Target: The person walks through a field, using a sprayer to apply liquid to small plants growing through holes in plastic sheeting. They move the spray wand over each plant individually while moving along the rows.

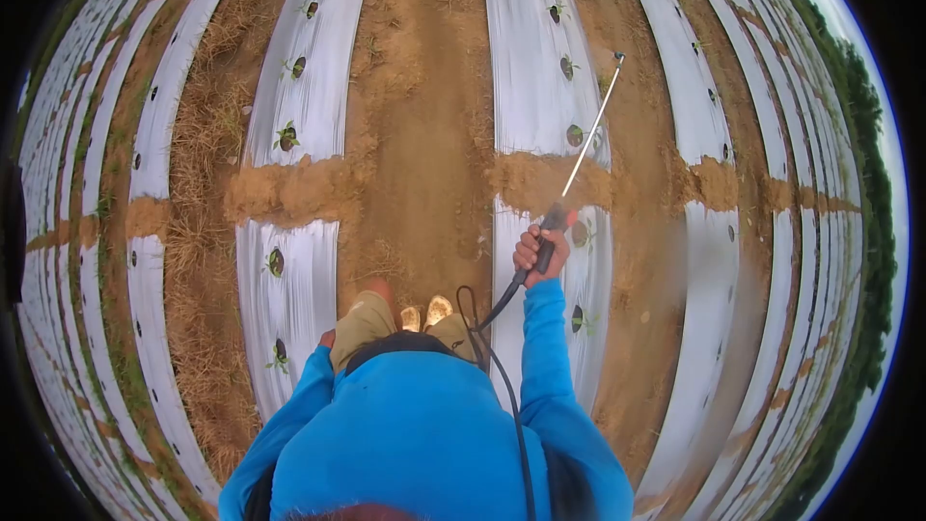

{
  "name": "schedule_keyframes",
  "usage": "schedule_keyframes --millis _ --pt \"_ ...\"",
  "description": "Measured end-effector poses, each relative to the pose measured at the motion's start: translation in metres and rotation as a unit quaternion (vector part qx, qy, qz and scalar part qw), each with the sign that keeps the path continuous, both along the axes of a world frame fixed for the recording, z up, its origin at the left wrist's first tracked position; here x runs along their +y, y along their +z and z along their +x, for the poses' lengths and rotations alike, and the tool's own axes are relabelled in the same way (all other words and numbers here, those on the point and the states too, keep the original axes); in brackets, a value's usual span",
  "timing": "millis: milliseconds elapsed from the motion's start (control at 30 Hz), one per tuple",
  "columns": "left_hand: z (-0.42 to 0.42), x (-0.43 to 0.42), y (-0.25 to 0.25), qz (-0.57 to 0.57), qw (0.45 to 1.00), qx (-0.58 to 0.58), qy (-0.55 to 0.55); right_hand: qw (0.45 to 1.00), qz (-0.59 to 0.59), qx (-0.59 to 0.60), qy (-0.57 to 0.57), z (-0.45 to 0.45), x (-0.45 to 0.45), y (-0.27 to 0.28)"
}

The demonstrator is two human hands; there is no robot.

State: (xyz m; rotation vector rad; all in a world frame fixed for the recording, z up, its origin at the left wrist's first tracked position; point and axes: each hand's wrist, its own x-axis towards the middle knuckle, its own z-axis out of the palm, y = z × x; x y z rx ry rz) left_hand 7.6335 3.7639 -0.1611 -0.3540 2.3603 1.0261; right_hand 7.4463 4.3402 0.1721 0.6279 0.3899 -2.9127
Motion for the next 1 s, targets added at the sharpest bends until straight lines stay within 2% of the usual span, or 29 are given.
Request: schedule_keyframes --millis 100,133,167,200,233,267,367,467,533,567,633,700,733,867,1000 --pt "-0.107 0.026 0.009 0.022 0.998 -0.048 0.022 1.000 -0.006 -0.002 0.005 -0.084 0.016 -0.012" --pt "-0.153 0.052 0.048 0.095 0.977 -0.129 0.137 1.000 0.001 -0.002 0.009 -0.112 0.021 -0.015" --pt "-0.201 0.064 0.051 0.101 0.976 -0.130 0.141 1.000 0.007 -0.003 0.014 -0.141 0.026 -0.020" --pt "-0.244 0.074 0.049 0.145 0.930 -0.242 0.235 1.000 0.008 0.016 0.016 -0.170 0.031 -0.027" --pt "-0.286 0.080 0.049 0.185 0.861 -0.350 0.320 0.999 0.008 0.036 0.018 -0.200 0.034 -0.033" --pt "-0.324 0.090 0.054 0.212 0.843 -0.347 0.351 0.999 0.004 0.029 0.019 -0.232 0.035 -0.030" --pt "-0.438 0.111 0.063 0.215 0.856 -0.327 0.338 0.998 0.055 -0.005 -0.002 -0.321 0.040 -0.033" --pt "-0.559 0.125 0.039 0.208 0.881 -0.323 0.275 0.999 0.030 0.001 -0.010 -0.407 0.038 -0.005" --pt "-0.652 0.132 0.061 0.257 0.913 -0.253 0.190 1.000 0.009 -0.003 -0.015 -0.453 0.040 0.010" --pt "-0.698 0.139 0.074 0.250 0.917 -0.250 0.183 1.000 0.003 0.001 -0.023 -0.479 0.043 0.017" --pt "-0.785 0.161 0.096 0.314 0.891 -0.224 0.241 0.999 -0.033 0.029 -0.028 -0.532 0.057 0.022" --pt "-0.866 0.173 0.111 0.292 0.906 -0.199 0.234 0.998 -0.035 0.045 -0.032 -0.595 0.071 0.014" --pt "-0.897 0.182 0.115 0.274 0.916 -0.175 0.233 0.999 -0.017 0.030 -0.039 -0.628 0.078 0.011" --pt "-0.986 0.187 0.084 0.238 0.913 -0.209 0.259 0.999 0.010 0.004 -0.044 -0.760 0.107 -0.020" --pt "-1.020 0.190 0.050 0.108 0.900 -0.319 0.276 0.999 0.016 -0.018 -0.027 -0.884 0.134 -0.033"
